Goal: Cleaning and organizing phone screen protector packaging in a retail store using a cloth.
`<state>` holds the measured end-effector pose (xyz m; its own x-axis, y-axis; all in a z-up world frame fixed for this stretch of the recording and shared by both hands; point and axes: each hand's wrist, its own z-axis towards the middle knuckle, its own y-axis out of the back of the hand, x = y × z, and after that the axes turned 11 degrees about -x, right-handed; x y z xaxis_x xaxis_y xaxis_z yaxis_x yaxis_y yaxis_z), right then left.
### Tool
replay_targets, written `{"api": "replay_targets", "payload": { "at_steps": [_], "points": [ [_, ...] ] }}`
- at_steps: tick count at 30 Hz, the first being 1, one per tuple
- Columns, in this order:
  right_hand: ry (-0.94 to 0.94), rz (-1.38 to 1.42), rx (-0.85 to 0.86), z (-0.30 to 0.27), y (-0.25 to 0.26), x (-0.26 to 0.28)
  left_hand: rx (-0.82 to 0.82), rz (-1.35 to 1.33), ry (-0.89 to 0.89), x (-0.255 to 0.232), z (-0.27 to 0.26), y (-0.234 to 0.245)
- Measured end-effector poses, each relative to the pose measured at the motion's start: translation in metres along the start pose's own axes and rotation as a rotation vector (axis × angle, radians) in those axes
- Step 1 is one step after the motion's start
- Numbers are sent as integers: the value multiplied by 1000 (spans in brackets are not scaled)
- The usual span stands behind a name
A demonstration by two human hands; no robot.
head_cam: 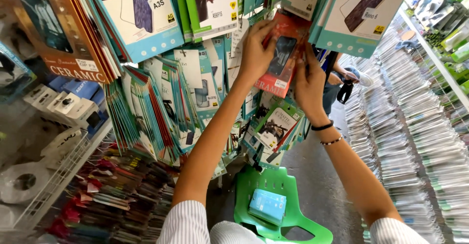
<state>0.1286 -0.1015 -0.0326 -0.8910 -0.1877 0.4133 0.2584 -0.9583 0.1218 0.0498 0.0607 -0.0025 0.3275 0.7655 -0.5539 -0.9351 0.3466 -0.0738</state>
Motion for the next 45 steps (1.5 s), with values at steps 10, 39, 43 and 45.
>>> {"api": "replay_targets", "payload": {
  "at_steps": [10,39,43,45],
  "points": [
    [-260,-82,-27,24,-9,40,93,95,-57,37,27,-11],
    [53,-326,858,-152,16,93,73,414,229,-20,-289,122],
    [82,10,1025,-202,0,141,-180,408,449,-111,-335,203],
    [96,123,1090,-229,1,170,-284,463,510,-165,-361,232]
  ]
}}
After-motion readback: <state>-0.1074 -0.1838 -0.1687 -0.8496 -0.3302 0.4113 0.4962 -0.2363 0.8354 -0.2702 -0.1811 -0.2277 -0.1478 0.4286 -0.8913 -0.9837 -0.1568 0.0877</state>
